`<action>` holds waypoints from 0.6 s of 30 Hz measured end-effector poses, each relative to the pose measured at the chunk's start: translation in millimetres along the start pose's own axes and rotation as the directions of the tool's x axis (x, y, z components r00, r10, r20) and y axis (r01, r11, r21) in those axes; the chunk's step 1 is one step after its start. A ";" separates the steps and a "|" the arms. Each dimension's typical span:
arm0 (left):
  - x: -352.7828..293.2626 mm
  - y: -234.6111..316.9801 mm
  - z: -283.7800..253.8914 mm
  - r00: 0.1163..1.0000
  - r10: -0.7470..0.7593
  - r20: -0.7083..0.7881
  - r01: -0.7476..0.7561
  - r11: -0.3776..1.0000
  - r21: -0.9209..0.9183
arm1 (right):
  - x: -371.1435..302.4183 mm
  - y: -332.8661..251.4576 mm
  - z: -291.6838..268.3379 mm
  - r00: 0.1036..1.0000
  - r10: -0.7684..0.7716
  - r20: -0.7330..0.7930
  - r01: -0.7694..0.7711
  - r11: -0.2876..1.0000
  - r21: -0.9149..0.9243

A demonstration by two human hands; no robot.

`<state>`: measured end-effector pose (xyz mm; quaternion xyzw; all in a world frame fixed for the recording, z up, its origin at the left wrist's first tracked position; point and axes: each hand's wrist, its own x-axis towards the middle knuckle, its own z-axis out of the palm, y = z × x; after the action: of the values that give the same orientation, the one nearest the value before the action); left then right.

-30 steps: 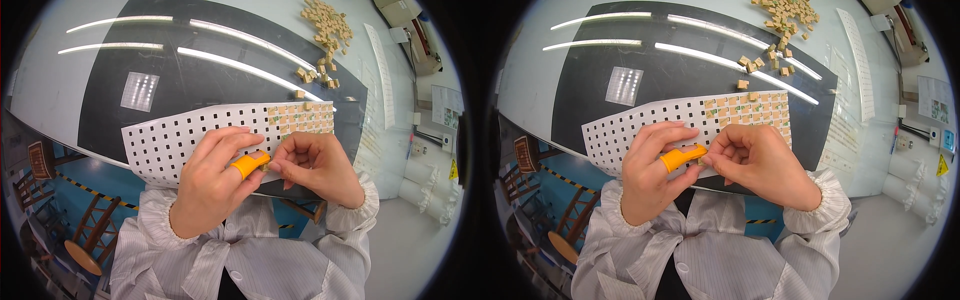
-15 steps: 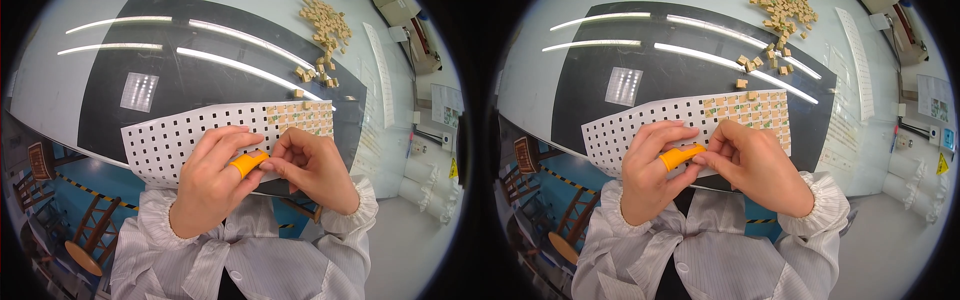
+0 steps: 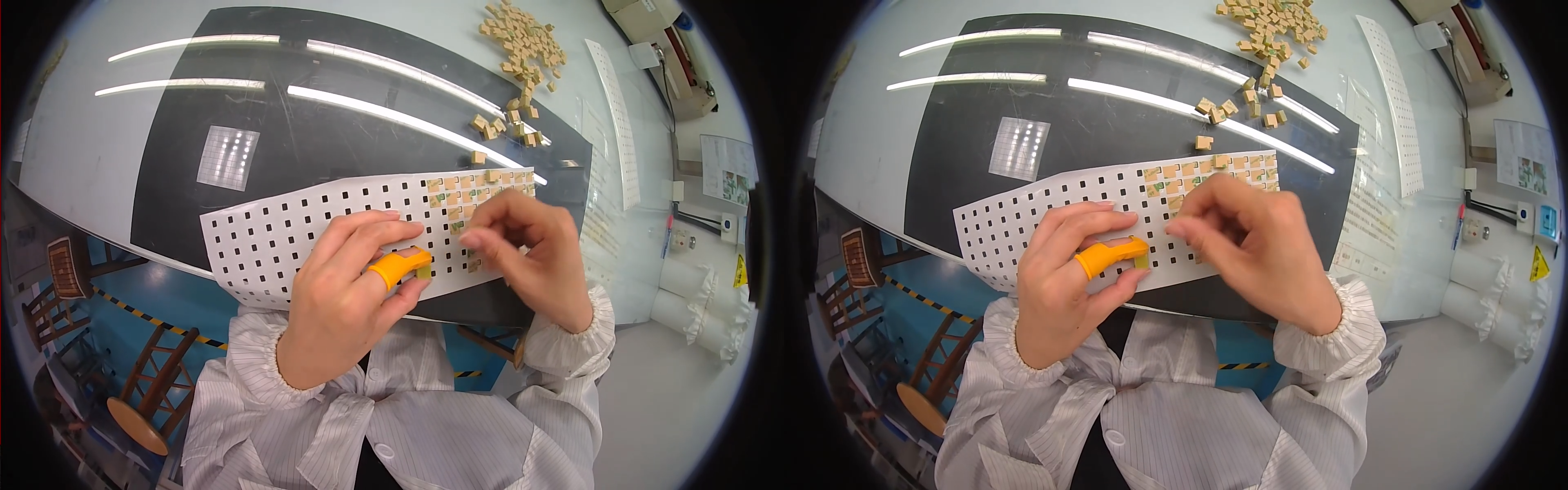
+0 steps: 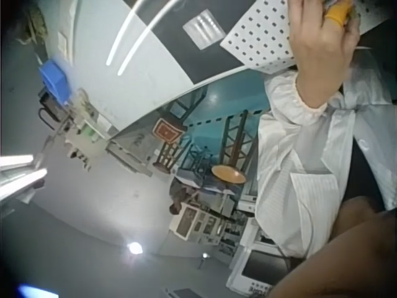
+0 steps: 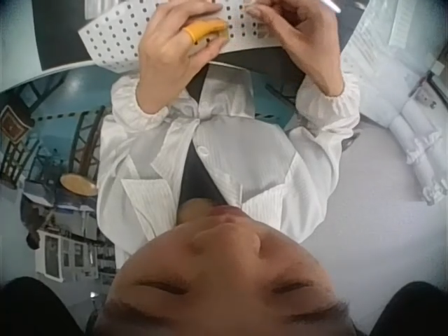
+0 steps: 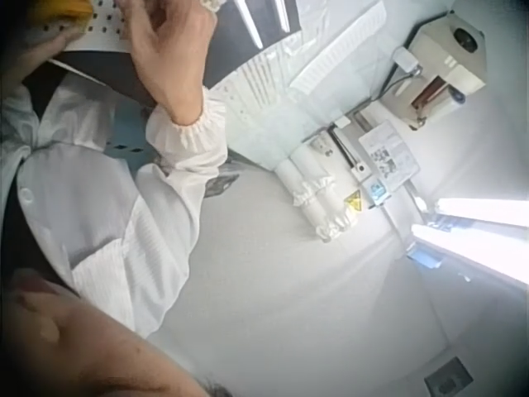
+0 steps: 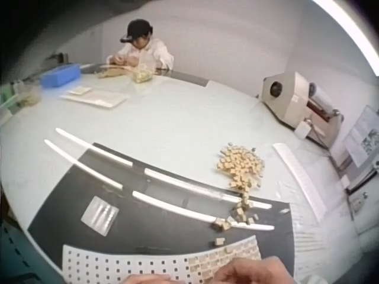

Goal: The person is placing small square components into a grid board using dextrous hand movements.

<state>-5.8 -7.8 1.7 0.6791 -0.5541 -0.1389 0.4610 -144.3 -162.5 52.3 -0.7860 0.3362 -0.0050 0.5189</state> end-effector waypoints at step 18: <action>0.7 0.5 0.0 1.000 -0.007 0.000 0.007 1.000 0.015 | -9.0 11.2 21.6 0.919 -0.274 -0.284 0.169 0.924 -0.343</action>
<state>-5.9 -8.4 2.3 0.6845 -0.5528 -0.1361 0.4553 -149.4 -142.8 36.3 -0.8793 0.3218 -0.1416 0.3214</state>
